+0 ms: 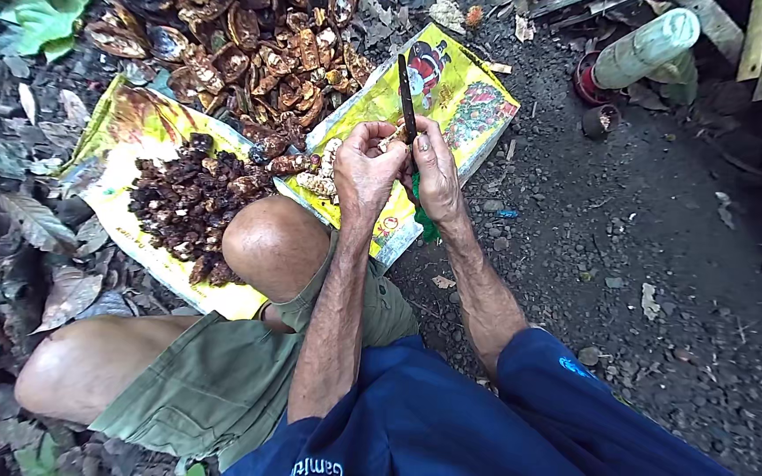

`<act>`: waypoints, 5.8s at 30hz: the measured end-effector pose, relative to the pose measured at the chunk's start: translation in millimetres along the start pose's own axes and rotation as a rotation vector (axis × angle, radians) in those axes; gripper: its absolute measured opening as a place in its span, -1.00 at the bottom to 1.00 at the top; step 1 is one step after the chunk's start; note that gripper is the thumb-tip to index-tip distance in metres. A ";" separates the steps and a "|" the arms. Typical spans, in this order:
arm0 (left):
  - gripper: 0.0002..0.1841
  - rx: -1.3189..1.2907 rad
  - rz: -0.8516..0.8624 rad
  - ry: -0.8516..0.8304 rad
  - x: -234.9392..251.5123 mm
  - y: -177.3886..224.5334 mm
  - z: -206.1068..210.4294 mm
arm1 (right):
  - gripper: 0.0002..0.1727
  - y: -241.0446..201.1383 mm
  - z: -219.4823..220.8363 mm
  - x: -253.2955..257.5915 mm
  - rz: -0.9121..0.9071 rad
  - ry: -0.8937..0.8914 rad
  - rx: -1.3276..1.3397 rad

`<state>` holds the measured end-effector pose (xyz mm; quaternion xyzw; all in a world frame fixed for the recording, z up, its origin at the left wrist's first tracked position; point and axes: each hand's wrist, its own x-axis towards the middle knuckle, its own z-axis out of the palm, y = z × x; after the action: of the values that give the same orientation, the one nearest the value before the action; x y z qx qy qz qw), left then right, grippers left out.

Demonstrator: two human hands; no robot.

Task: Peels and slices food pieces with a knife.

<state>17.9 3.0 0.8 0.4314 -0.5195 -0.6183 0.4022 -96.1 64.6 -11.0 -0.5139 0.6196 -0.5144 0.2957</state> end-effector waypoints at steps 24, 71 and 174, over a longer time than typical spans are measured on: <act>-0.73 0.202 -0.065 -0.146 -1.5 -0.3 0.7 | -0.47 13.1 9.3 7.2 0.179 0.108 0.167; -0.80 -0.342 -0.138 -0.035 6.3 -10.4 3.7 | -0.27 80.6 2.5 16.5 0.971 0.009 0.288; -0.91 -0.460 -0.203 -0.029 5.6 -6.4 4.2 | -0.49 9.5 -2.9 -2.5 0.094 -0.057 0.118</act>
<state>11.9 -0.1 -5.8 0.3697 -0.3250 -0.7635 0.4181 -101.1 67.4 -19.4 -0.4802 0.6029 -0.5207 0.3671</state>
